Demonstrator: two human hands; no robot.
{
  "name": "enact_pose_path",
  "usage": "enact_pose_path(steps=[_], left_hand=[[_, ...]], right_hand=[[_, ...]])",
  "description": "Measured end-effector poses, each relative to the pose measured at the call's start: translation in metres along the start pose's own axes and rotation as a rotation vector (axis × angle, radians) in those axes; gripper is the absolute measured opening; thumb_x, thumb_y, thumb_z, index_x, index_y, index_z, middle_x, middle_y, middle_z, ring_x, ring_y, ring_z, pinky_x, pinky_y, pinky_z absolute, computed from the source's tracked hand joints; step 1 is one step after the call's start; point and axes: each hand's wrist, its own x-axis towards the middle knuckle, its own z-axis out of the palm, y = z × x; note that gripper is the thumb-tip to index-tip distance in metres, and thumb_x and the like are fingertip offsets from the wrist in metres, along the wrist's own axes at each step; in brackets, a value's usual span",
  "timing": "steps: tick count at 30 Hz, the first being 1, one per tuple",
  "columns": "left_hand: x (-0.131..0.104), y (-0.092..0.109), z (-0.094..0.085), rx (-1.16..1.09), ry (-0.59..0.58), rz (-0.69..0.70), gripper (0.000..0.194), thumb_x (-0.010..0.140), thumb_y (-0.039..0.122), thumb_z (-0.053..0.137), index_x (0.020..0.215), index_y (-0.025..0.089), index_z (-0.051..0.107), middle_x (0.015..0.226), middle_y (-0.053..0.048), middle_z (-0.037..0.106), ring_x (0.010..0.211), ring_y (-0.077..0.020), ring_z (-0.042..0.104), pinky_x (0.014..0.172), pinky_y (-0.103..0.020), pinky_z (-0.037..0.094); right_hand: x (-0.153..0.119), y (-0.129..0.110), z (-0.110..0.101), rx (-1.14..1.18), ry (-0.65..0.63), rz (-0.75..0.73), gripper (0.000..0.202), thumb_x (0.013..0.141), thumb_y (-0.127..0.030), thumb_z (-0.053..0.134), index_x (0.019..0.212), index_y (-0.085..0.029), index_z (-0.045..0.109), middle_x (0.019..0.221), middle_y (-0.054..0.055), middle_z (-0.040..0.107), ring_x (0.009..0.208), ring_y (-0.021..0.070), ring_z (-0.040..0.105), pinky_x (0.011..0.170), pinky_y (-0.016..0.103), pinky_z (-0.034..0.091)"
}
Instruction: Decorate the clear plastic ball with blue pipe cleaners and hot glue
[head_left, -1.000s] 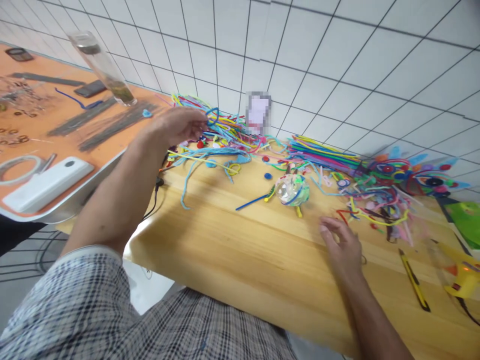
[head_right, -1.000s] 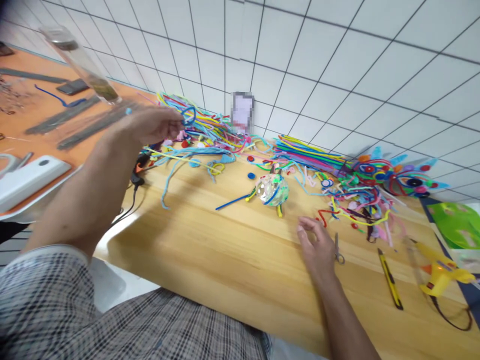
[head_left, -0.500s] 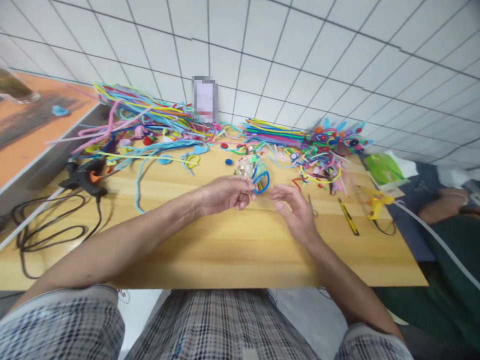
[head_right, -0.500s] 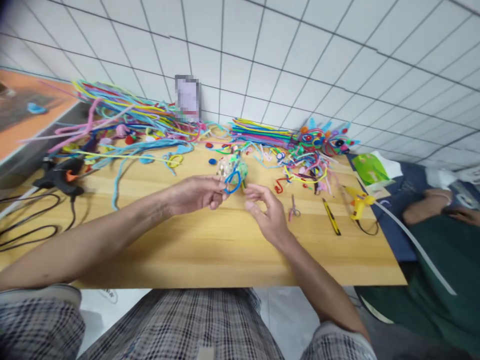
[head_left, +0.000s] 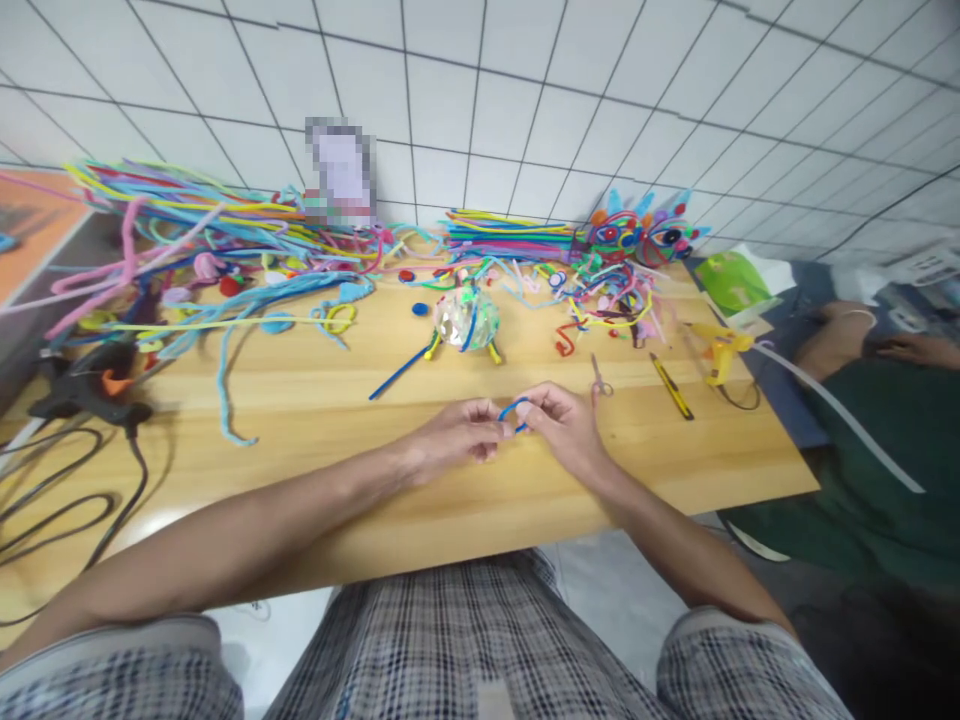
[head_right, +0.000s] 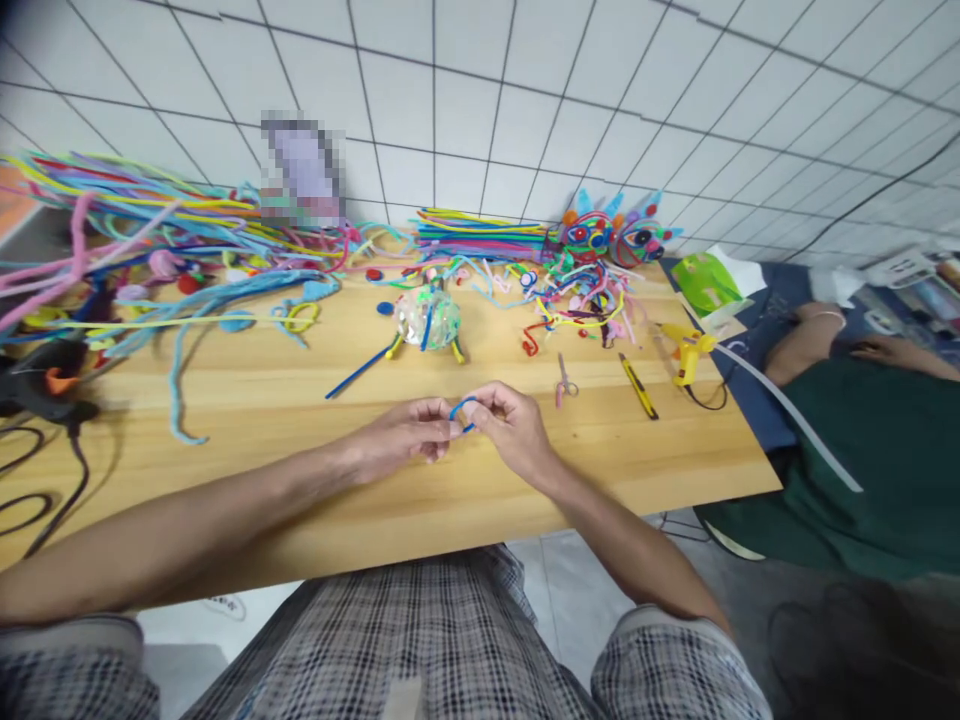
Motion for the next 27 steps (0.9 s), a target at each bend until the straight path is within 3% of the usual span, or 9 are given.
enact_pose_path(steps=[3,9,14,16,19,21,23,25,27], left_hand=[[0.002,-0.005,0.003,0.033,0.037,0.037,0.052,0.068,0.054,0.098,0.086,0.019,0.063,0.067,0.007,0.063,0.061,-0.0089,0.056,0.064,-0.025,0.042],[0.004,-0.01,0.004,0.127,0.001,0.071,0.047,0.076,0.055,0.091,0.085,0.019,0.064,0.062,0.008,0.059,0.056,-0.0075,0.049,0.06,-0.023,0.038],[0.008,-0.022,-0.002,0.119,-0.053,0.134,0.049,0.08,0.057,0.092,0.093,0.019,0.063,0.071,0.008,0.059,0.056,-0.0063,0.045,0.055,-0.021,0.037],[0.008,-0.028,-0.005,0.17,-0.064,0.189,0.044,0.089,0.055,0.087,0.101,0.02,0.063,0.076,0.006,0.064,0.058,-0.0076,0.048,0.054,-0.021,0.04],[0.004,-0.035,-0.009,0.422,0.057,0.431,0.029,0.101,0.039,0.077,0.121,0.02,0.065,0.092,-0.001,0.073,0.065,-0.0105,0.058,0.058,-0.022,0.048],[0.001,-0.037,-0.011,0.66,0.166,0.7,0.032,0.104,0.028,0.074,0.133,0.022,0.065,0.114,-0.007,0.076,0.083,-0.0151,0.071,0.07,-0.026,0.058],[-0.002,-0.038,-0.012,0.885,0.2,0.925,0.029,0.107,0.023,0.073,0.134,0.023,0.066,0.13,-0.012,0.075,0.108,-0.0216,0.077,0.086,-0.032,0.065],[-0.002,-0.039,-0.013,1.045,0.171,1.037,0.015,0.111,0.022,0.069,0.126,0.023,0.067,0.128,-0.011,0.077,0.115,-0.0233,0.079,0.094,-0.033,0.067],[-0.001,-0.041,-0.014,1.119,0.148,1.067,0.005,0.114,0.022,0.066,0.119,0.022,0.067,0.11,-0.006,0.081,0.098,-0.0199,0.081,0.088,-0.03,0.066]], right_hand=[[-0.002,0.001,-0.001,0.043,-0.012,0.031,0.043,0.091,-0.064,0.085,0.09,-0.022,0.075,0.074,-0.001,0.072,0.065,0.0137,0.062,0.066,0.029,0.053],[-0.003,0.002,-0.004,0.14,-0.001,0.146,0.044,0.085,-0.063,0.09,0.088,-0.024,0.07,0.067,-0.005,0.066,0.058,0.0117,0.057,0.058,0.026,0.048],[-0.006,0.005,0.002,0.279,0.023,0.255,0.041,0.082,-0.056,0.093,0.084,-0.023,0.07,0.065,-0.006,0.065,0.053,0.0096,0.053,0.054,0.025,0.044],[-0.006,0.008,0.005,0.34,0.047,0.296,0.037,0.081,-0.053,0.093,0.082,-0.023,0.071,0.065,-0.005,0.066,0.053,0.0096,0.055,0.053,0.025,0.043],[-0.006,0.012,0.008,0.382,0.073,0.353,0.035,0.078,-0.049,0.095,0.081,-0.022,0.073,0.063,-0.005,0.069,0.052,0.0098,0.059,0.053,0.024,0.045],[-0.006,0.015,0.009,0.384,0.076,0.38,0.036,0.077,-0.05,0.096,0.081,-0.022,0.073,0.064,-0.005,0.071,0.051,0.0101,0.062,0.054,0.024,0.047],[-0.006,0.016,0.01,0.386,0.063,0.396,0.039,0.078,-0.053,0.097,0.082,-0.022,0.073,0.067,-0.004,0.073,0.052,0.0105,0.065,0.055,0.024,0.05],[-0.006,0.016,0.012,0.392,0.031,0.404,0.043,0.079,-0.057,0.098,0.084,-0.022,0.073,0.07,-0.003,0.076,0.054,0.0112,0.067,0.057,0.025,0.052],[-0.006,0.016,0.014,0.394,-0.002,0.406,0.048,0.078,-0.062,0.098,0.086,-0.022,0.073,0.071,-0.003,0.076,0.056,0.0118,0.069,0.058,0.026,0.053]])
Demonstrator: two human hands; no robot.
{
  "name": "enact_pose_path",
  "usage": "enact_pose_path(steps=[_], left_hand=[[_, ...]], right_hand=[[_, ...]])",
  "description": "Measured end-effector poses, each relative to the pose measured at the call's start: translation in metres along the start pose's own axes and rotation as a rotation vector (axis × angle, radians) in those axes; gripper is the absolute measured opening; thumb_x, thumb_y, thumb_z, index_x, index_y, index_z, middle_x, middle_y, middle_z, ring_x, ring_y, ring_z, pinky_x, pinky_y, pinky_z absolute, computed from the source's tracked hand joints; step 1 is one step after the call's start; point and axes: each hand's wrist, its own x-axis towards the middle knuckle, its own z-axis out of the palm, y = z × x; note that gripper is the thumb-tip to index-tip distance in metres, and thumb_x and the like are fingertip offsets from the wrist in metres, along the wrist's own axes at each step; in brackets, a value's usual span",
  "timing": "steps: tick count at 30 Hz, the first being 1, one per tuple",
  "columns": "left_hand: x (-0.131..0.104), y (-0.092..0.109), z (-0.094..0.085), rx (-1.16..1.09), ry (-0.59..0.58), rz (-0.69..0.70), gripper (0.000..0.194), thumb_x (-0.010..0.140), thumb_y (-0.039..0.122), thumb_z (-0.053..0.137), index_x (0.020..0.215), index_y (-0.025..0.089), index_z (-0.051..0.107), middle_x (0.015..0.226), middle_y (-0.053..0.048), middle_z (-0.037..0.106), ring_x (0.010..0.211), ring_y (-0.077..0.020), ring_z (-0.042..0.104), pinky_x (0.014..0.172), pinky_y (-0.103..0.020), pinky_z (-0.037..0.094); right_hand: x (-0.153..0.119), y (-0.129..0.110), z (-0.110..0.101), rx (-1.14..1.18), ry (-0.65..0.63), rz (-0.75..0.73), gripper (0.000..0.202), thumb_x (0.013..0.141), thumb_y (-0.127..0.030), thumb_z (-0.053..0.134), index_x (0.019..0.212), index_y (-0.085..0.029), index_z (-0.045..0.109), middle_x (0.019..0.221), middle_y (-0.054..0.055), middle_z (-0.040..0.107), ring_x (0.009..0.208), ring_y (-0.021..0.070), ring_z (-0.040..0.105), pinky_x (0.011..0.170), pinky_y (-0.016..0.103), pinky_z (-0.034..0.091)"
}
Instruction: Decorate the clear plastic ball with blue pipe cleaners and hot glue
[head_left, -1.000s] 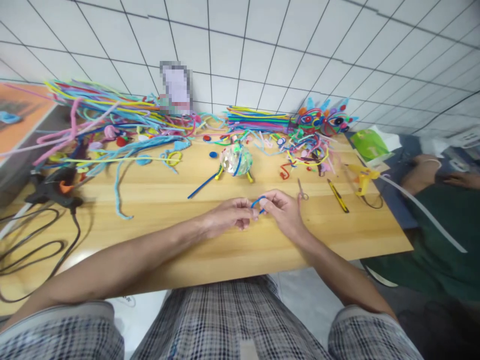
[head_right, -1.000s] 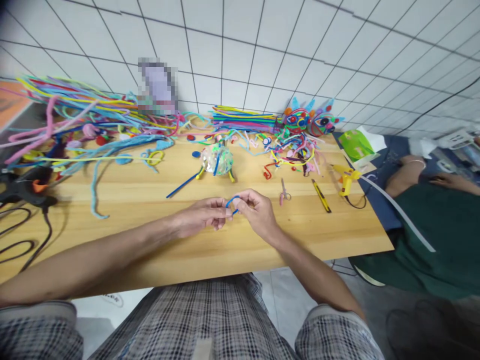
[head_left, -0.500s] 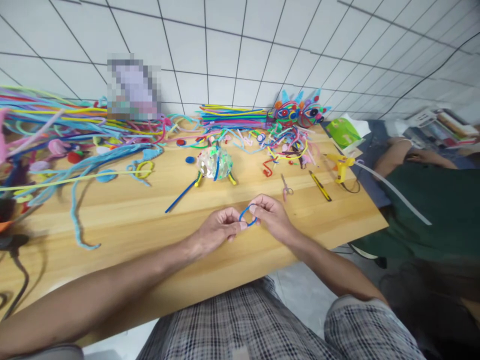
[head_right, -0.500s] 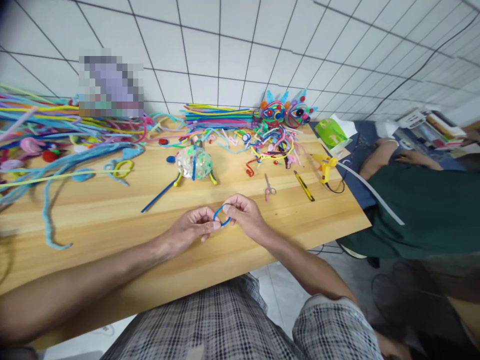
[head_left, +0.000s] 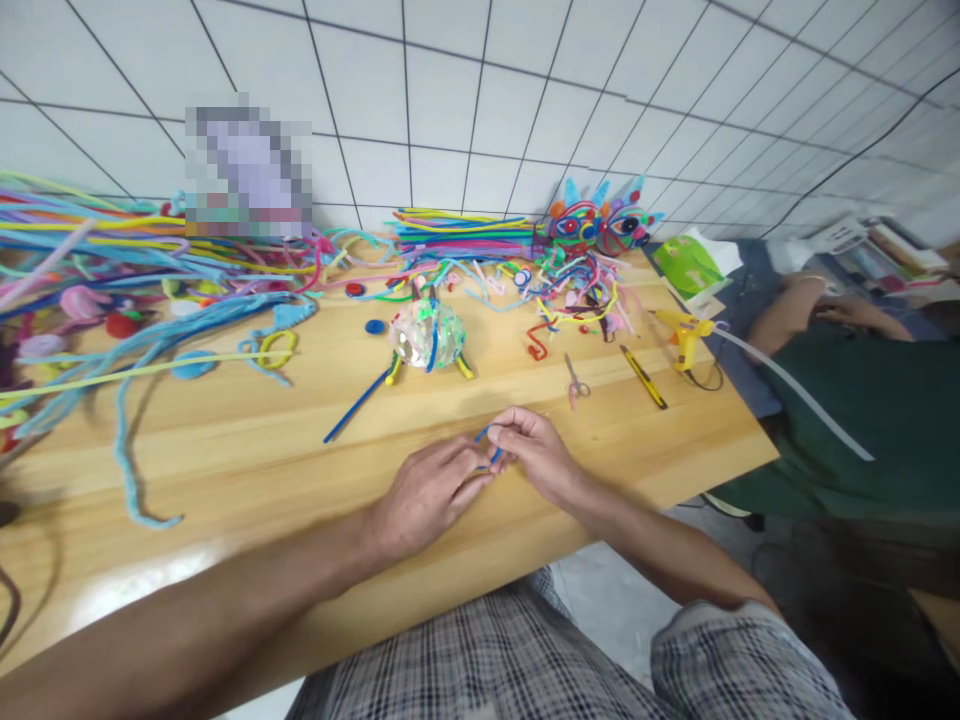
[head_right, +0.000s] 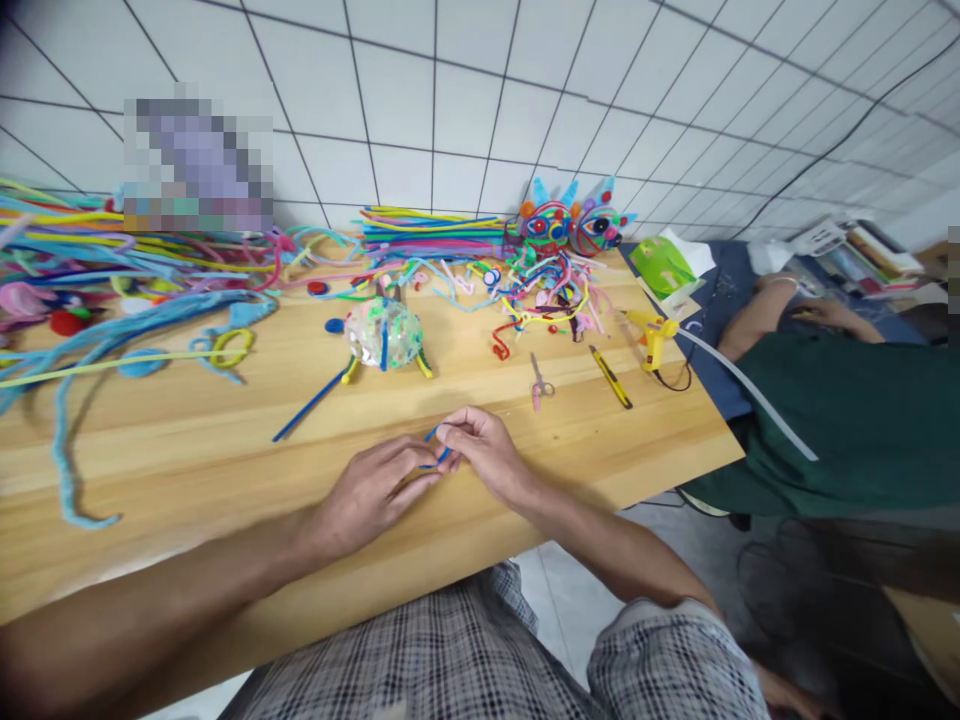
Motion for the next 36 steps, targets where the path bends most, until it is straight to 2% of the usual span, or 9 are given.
enact_pose_path(steps=[3,6,9,11,14,18,23,28,36], left_hand=[[0.0,-0.002,0.002,-0.005,0.0,-0.01,0.006,0.116,0.021,0.06,0.115,0.021,0.066,0.095,-0.002,0.08,0.081,-0.017,0.078,0.077,-0.027,0.062],[0.001,-0.001,0.002,-0.072,0.013,-0.067,0.009,0.116,0.021,0.059,0.113,0.02,0.068,0.092,-0.002,0.079,0.078,-0.0153,0.075,0.074,-0.025,0.058],[0.004,0.0,-0.001,-0.202,-0.001,-0.151,0.015,0.115,0.019,0.059,0.106,0.02,0.071,0.087,-0.001,0.077,0.075,-0.0138,0.071,0.072,-0.023,0.054],[0.006,0.0,-0.003,-0.318,-0.034,-0.245,0.018,0.113,0.021,0.06,0.102,0.02,0.074,0.084,0.0,0.076,0.075,-0.0138,0.069,0.073,-0.023,0.052],[0.008,0.001,-0.007,-0.502,-0.079,-0.464,0.021,0.111,0.032,0.063,0.1,0.02,0.077,0.081,0.0,0.073,0.074,-0.0146,0.066,0.073,-0.025,0.051],[0.009,0.001,-0.008,-0.722,-0.071,-0.673,0.034,0.108,0.05,0.066,0.099,0.019,0.077,0.076,0.0,0.07,0.07,-0.0142,0.061,0.07,-0.025,0.049],[0.01,0.0,-0.007,-0.836,-0.041,-0.721,0.041,0.107,0.055,0.068,0.089,0.018,0.073,0.077,0.0,0.07,0.069,-0.0124,0.059,0.069,-0.025,0.048],[0.015,0.0,-0.007,-0.928,-0.023,-0.795,0.045,0.102,0.061,0.073,0.091,0.017,0.075,0.082,-0.003,0.076,0.068,-0.0123,0.061,0.067,-0.025,0.052],[0.02,-0.002,-0.009,-0.997,-0.005,-0.854,0.052,0.097,0.068,0.078,0.096,0.016,0.077,0.081,-0.005,0.079,0.062,-0.0119,0.059,0.06,-0.025,0.051]], right_hand=[[0.0,0.0,0.0,-0.017,-0.015,-0.007,0.054,0.077,-0.067,0.099,0.087,-0.022,0.072,0.073,-0.002,0.077,0.06,0.0123,0.071,0.059,0.025,0.053],[0.001,-0.001,-0.005,-0.039,-0.021,-0.023,0.052,0.079,-0.067,0.098,0.092,-0.022,0.075,0.076,-0.002,0.078,0.063,0.0128,0.072,0.062,0.026,0.054],[0.0,-0.005,-0.012,-0.082,-0.077,-0.041,0.048,0.085,-0.063,0.095,0.107,-0.023,0.079,0.079,-0.002,0.08,0.066,0.013,0.072,0.066,0.027,0.055],[0.0,-0.009,-0.016,-0.143,-0.127,-0.069,0.044,0.088,-0.059,0.093,0.114,-0.025,0.081,0.088,-0.001,0.082,0.072,0.0132,0.072,0.072,0.029,0.058],[0.001,-0.015,-0.02,-0.259,-0.174,-0.124,0.035,0.093,-0.055,0.089,0.114,-0.027,0.084,0.101,0.001,0.084,0.085,0.0156,0.074,0.084,0.032,0.059],[0.007,-0.022,-0.019,-0.416,-0.191,-0.206,0.03,0.096,-0.055,0.085,0.104,-0.027,0.086,0.099,0.002,0.081,0.091,0.0192,0.073,0.087,0.034,0.056],[0.017,-0.028,-0.013,-0.396,-0.213,-0.226,0.035,0.094,-0.059,0.086,0.091,-0.024,0.082,0.102,0.004,0.081,0.098,0.0203,0.073,0.093,0.035,0.056],[0.02,-0.027,-0.012,-0.336,-0.221,-0.155,0.042,0.091,-0.064,0.088,0.088,-0.023,0.078,0.08,-0.001,0.076,0.074,0.0155,0.065,0.077,0.031,0.053],[0.019,-0.02,-0.012,-0.298,-0.233,-0.121,0.043,0.091,-0.065,0.086,0.09,-0.023,0.078,0.08,0.002,0.08,0.074,0.0165,0.07,0.078,0.032,0.058]])
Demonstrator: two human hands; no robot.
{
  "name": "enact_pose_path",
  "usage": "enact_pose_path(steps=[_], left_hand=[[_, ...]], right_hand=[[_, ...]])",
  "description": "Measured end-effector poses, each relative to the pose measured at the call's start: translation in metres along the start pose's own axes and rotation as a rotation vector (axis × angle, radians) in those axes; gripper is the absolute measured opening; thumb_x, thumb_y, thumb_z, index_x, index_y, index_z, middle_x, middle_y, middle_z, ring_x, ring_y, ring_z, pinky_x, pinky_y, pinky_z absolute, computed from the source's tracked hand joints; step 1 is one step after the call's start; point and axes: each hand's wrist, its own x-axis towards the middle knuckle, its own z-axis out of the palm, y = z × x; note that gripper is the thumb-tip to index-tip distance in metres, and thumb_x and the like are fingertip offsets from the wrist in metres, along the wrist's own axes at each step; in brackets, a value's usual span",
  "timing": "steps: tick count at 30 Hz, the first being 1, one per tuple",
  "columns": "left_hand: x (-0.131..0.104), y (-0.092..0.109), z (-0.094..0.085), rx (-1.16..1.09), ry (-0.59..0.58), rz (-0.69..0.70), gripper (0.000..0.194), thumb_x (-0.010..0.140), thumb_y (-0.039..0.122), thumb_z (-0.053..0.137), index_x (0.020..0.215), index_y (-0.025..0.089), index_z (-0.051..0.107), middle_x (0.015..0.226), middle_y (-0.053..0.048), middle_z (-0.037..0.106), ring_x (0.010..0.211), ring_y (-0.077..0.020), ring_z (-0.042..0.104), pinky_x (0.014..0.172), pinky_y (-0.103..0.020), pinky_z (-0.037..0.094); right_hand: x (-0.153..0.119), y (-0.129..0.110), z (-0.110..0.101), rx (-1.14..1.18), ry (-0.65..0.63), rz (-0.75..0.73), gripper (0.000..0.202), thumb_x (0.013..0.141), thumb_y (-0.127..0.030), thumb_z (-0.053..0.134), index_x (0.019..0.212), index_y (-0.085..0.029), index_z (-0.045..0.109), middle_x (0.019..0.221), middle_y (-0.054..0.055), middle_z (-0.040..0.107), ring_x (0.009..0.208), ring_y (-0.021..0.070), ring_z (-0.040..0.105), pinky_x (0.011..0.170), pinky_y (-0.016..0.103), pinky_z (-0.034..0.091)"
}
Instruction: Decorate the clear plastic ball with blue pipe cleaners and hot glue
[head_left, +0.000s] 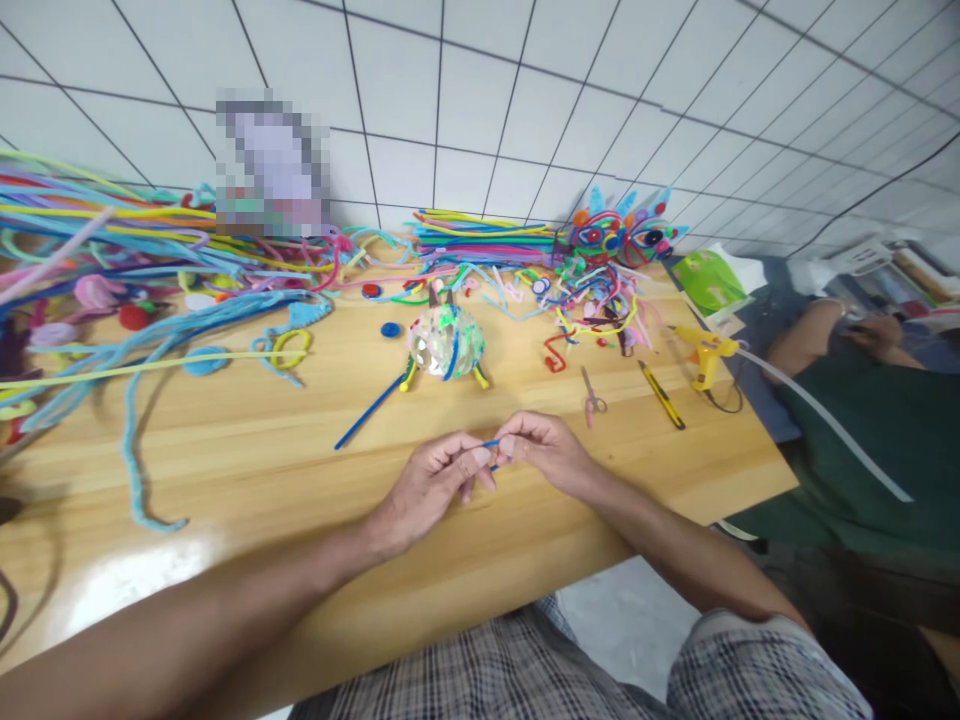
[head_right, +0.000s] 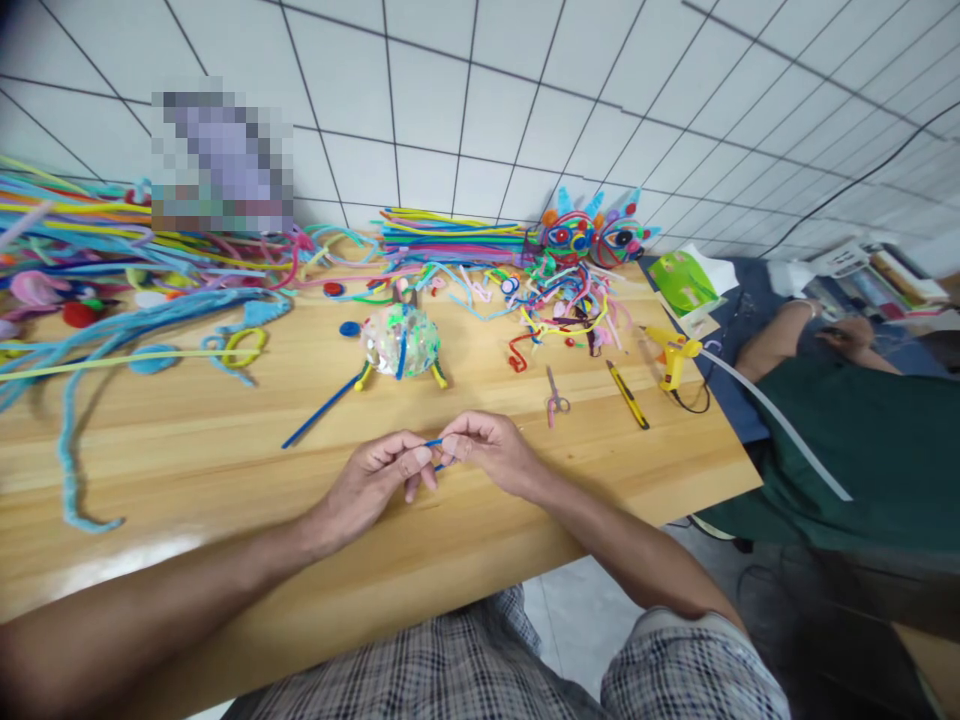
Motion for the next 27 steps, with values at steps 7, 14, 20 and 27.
enact_pose_path(steps=[7,14,20,27], left_hand=[[-0.002,-0.003,0.001,0.07,0.009,0.016,0.047,0.1,0.064,0.072,0.091,0.017,0.073,0.082,-0.004,0.076,0.067,-0.0121,0.06,0.065,-0.025,0.051],[-0.005,-0.008,-0.001,0.217,-0.059,0.057,0.047,0.105,0.06,0.064,0.091,0.017,0.076,0.078,-0.002,0.07,0.069,-0.0131,0.057,0.067,-0.026,0.045],[-0.005,-0.003,-0.001,0.264,-0.1,0.13,0.04,0.108,0.05,0.062,0.084,0.019,0.074,0.073,0.0,0.067,0.069,-0.0137,0.055,0.068,-0.026,0.042],[-0.003,-0.003,-0.001,0.253,-0.129,0.163,0.037,0.109,0.045,0.06,0.085,0.02,0.073,0.079,-0.001,0.074,0.074,-0.0148,0.063,0.074,-0.027,0.045]], right_hand=[[0.019,-0.049,-0.051,-0.568,0.317,-0.249,0.021,0.099,-0.048,0.078,0.1,-0.028,0.086,0.102,0.005,0.086,0.093,0.0241,0.075,0.092,0.039,0.057],[0.148,-0.109,-0.141,-1.247,0.603,-0.205,0.028,0.103,-0.031,0.063,0.104,-0.017,0.087,0.105,0.012,0.085,0.099,0.0269,0.073,0.091,0.036,0.051],[0.221,-0.1,-0.154,-1.477,0.561,0.093,0.036,0.106,-0.029,0.06,0.122,-0.015,0.089,0.126,0.02,0.086,0.117,0.035,0.077,0.099,0.041,0.055],[0.241,-0.082,-0.16,-1.5,0.529,0.115,0.033,0.096,-0.02,0.066,0.117,-0.018,0.091,0.124,0.02,0.087,0.114,0.0349,0.078,0.1,0.04,0.058]])
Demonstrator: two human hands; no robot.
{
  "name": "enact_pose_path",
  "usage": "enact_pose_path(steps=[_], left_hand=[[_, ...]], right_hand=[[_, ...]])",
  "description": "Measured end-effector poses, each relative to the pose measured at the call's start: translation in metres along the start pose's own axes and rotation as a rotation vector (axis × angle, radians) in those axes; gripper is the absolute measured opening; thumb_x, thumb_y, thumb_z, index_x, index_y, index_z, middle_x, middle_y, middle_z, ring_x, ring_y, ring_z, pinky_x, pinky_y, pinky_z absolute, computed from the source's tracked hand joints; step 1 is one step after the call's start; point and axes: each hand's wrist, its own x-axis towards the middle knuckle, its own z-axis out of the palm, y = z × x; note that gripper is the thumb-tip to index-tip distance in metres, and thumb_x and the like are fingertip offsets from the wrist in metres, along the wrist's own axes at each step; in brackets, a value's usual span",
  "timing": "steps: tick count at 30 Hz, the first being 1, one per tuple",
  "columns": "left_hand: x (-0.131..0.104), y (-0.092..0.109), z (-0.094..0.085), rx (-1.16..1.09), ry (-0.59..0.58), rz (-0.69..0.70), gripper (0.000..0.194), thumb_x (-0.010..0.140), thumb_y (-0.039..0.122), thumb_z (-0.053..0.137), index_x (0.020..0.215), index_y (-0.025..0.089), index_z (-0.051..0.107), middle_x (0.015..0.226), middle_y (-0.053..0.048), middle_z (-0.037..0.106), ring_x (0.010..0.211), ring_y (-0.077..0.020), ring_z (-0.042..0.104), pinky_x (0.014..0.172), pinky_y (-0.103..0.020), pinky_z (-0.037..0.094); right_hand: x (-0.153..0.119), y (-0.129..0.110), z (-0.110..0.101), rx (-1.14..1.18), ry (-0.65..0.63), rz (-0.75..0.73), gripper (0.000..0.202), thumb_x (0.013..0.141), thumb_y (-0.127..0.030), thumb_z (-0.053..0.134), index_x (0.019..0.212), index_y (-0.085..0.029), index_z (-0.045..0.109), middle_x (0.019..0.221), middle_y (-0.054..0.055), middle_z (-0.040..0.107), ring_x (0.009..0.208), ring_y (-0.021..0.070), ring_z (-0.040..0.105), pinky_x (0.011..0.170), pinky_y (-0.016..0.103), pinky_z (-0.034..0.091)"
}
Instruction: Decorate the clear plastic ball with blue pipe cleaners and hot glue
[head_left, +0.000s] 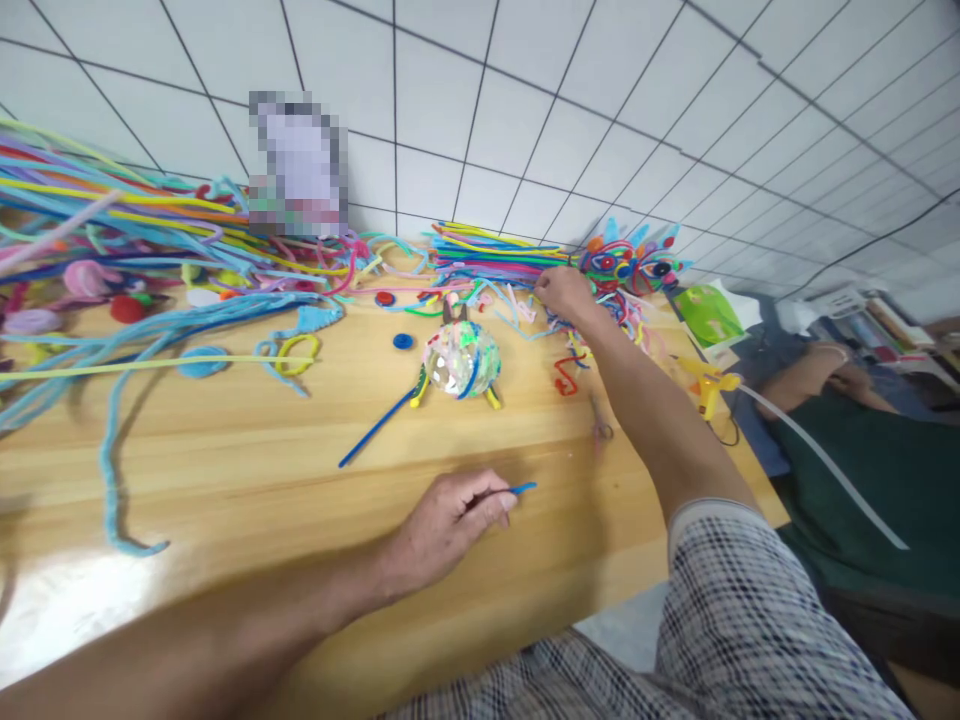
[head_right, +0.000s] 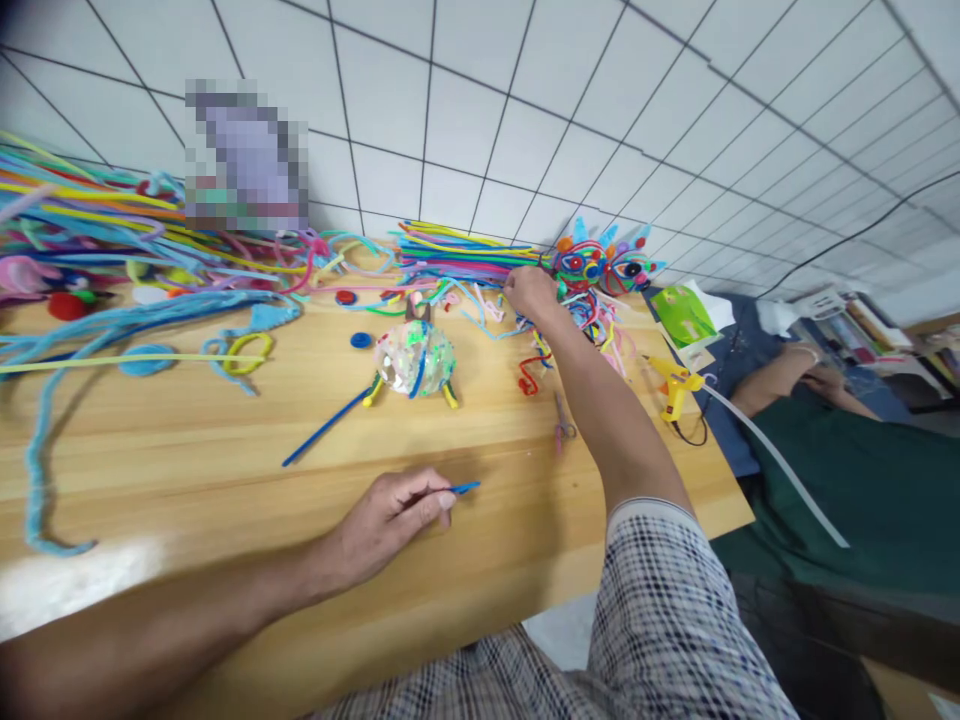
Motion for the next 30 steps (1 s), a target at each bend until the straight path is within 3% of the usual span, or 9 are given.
enact_pose_path(steps=[6,11,15,21,30], left_hand=[[0.001,-0.001,0.001,0.009,0.003,0.009,0.036,0.108,0.045,0.06,0.084,0.021,0.072,0.076,0.001,0.07,0.071,-0.014,0.059,0.073,-0.027,0.044],[0.002,-0.002,0.002,0.019,0.006,0.005,0.037,0.108,0.046,0.06,0.084,0.021,0.072,0.075,0.001,0.068,0.07,-0.0139,0.057,0.072,-0.027,0.043],[0.002,-0.002,0.001,0.028,0.002,-0.001,0.037,0.107,0.046,0.059,0.084,0.021,0.071,0.072,0.002,0.065,0.067,-0.0133,0.053,0.071,-0.027,0.041],[0.002,-0.001,0.0,0.037,-0.009,-0.007,0.039,0.108,0.047,0.057,0.083,0.02,0.071,0.071,0.003,0.062,0.067,-0.013,0.051,0.071,-0.027,0.04],[0.001,-0.003,0.001,0.061,-0.006,0.019,0.039,0.11,0.046,0.055,0.086,0.019,0.07,0.074,0.002,0.061,0.07,-0.0131,0.054,0.071,-0.027,0.041]], right_hand=[[0.001,0.013,-0.01,0.084,0.051,-0.027,0.035,0.095,-0.019,0.06,0.113,-0.014,0.09,0.117,0.016,0.088,0.108,0.0308,0.078,0.099,0.038,0.057],[-0.005,0.03,-0.025,0.396,0.134,0.004,0.022,0.092,-0.029,0.065,0.083,-0.017,0.081,0.084,0.005,0.08,0.086,0.0233,0.07,0.087,0.034,0.054],[-0.015,0.032,-0.032,0.474,0.16,0.04,0.033,0.096,-0.032,0.062,0.065,-0.02,0.066,0.066,0.001,0.066,0.073,0.019,0.062,0.078,0.032,0.049],[-0.019,0.018,-0.032,0.633,0.174,0.013,0.033,0.097,-0.03,0.062,0.066,-0.02,0.067,0.066,0.0,0.067,0.069,0.0174,0.063,0.074,0.03,0.049],[-0.01,0.029,-0.04,0.817,0.456,0.125,0.026,0.102,-0.024,0.066,0.076,-0.021,0.068,0.066,-0.002,0.064,0.066,0.0183,0.064,0.072,0.032,0.053]])
